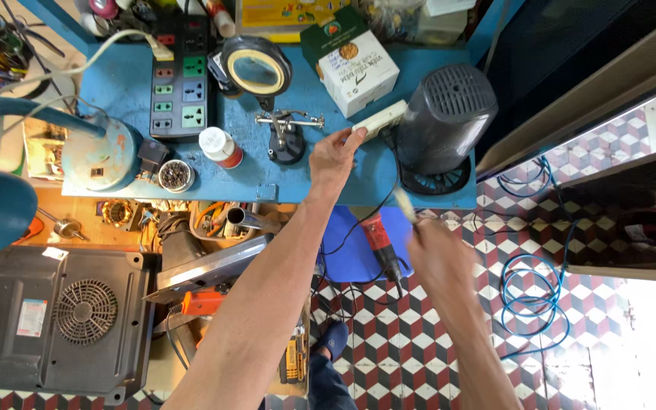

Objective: The person repairs an induction cooker at a workbench. They test the unit with multimeter probes, wipe the glass top with a tissue, flip the cooker over, and use a cordless drill to remove screws from the bottom cover, then handle a heat gun and power cord while continuing to work on the opened unit.

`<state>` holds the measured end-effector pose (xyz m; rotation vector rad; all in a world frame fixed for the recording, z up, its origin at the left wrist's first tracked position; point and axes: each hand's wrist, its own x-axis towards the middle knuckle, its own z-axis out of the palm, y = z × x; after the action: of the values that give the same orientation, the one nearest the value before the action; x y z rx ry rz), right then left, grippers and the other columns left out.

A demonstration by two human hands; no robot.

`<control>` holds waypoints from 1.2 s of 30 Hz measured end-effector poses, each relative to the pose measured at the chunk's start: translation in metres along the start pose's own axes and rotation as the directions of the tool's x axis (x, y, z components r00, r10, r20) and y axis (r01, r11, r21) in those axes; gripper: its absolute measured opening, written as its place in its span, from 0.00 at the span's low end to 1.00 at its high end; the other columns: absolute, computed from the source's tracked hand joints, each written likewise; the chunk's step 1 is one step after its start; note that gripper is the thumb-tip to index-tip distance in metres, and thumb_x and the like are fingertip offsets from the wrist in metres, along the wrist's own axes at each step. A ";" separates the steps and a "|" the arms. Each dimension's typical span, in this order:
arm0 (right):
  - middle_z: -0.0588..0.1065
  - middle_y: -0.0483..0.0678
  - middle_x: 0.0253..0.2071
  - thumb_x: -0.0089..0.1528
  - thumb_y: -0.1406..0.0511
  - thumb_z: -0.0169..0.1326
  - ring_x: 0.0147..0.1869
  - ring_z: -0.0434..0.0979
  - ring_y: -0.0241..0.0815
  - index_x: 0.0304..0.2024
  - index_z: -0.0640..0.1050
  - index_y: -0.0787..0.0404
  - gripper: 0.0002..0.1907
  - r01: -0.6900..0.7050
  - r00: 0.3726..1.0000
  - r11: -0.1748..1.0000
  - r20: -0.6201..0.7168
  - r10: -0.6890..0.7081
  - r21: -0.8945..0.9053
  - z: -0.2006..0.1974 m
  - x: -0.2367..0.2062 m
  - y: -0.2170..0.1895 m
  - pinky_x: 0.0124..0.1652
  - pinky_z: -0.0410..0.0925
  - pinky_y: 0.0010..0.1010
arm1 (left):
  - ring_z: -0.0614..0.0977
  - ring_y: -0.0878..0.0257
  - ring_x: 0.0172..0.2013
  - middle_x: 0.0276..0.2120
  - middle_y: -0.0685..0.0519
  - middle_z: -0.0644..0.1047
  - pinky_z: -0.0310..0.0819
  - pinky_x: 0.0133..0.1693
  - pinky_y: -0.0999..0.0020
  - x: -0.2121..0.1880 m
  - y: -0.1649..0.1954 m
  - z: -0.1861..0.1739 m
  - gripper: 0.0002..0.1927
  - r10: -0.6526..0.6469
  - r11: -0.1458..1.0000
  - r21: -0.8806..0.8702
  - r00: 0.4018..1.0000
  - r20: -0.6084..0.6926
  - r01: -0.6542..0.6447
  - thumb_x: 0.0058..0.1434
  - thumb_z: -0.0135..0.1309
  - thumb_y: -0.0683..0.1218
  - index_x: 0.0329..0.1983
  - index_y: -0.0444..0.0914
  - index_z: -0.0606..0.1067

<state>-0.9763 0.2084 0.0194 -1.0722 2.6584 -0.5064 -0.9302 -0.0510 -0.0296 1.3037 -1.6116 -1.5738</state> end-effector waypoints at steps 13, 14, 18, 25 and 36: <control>0.72 0.57 0.64 0.62 0.47 0.53 0.58 0.79 0.56 0.66 0.68 0.58 0.35 -0.344 0.872 0.937 0.392 0.292 0.068 0.151 -0.029 0.101 0.55 0.70 0.47 | 0.82 0.61 0.45 0.46 0.45 0.79 0.79 0.50 0.67 -0.009 -0.016 -0.026 0.40 0.109 0.948 -0.317 0.960 0.260 -0.021 0.69 0.48 0.59 0.76 0.33 0.53; 0.69 0.59 0.65 0.59 0.48 0.57 0.62 0.74 0.60 0.68 0.65 0.57 0.39 -0.307 0.894 0.949 0.362 0.264 0.068 0.169 -0.009 0.087 0.56 0.68 0.49 | 0.81 0.60 0.48 0.48 0.43 0.78 0.79 0.54 0.66 -0.010 -0.021 -0.030 0.40 0.140 0.928 -0.371 0.950 0.281 -0.027 0.71 0.46 0.57 0.78 0.33 0.49; 0.67 0.59 0.62 0.54 0.50 0.65 0.67 0.66 0.62 0.67 0.63 0.57 0.44 -0.294 0.911 0.955 0.311 0.269 0.036 0.221 0.046 0.049 0.58 0.64 0.55 | 0.81 0.58 0.53 0.51 0.44 0.78 0.75 0.61 0.63 -0.013 -0.037 -0.031 0.36 0.271 0.930 -0.323 0.919 0.287 -0.174 0.76 0.42 0.53 0.80 0.34 0.47; 0.69 0.58 0.56 0.53 0.55 0.68 0.64 0.68 0.60 0.58 0.67 0.63 0.37 -0.207 0.959 0.978 0.205 0.196 0.032 0.257 0.061 0.055 0.57 0.65 0.53 | 0.81 0.56 0.59 0.60 0.45 0.76 0.78 0.66 0.60 -0.013 -0.052 -0.033 0.33 0.380 0.903 -0.327 0.873 0.307 -0.278 0.81 0.41 0.53 0.83 0.44 0.46; 0.64 0.63 0.67 0.59 0.57 0.65 0.69 0.63 0.63 0.72 0.59 0.66 0.46 -0.171 0.977 0.969 0.158 0.143 0.178 0.235 -0.002 0.047 0.60 0.62 0.54 | 0.82 0.54 0.59 0.59 0.41 0.78 0.76 0.65 0.63 0.001 -0.066 -0.023 0.34 0.397 0.893 -0.333 0.880 0.262 -0.303 0.78 0.45 0.55 0.82 0.42 0.50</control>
<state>-0.9258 0.1876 -0.2143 -0.8033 2.4833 -0.6127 -0.8929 -0.0523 -0.0889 0.5763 -1.6220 -1.7621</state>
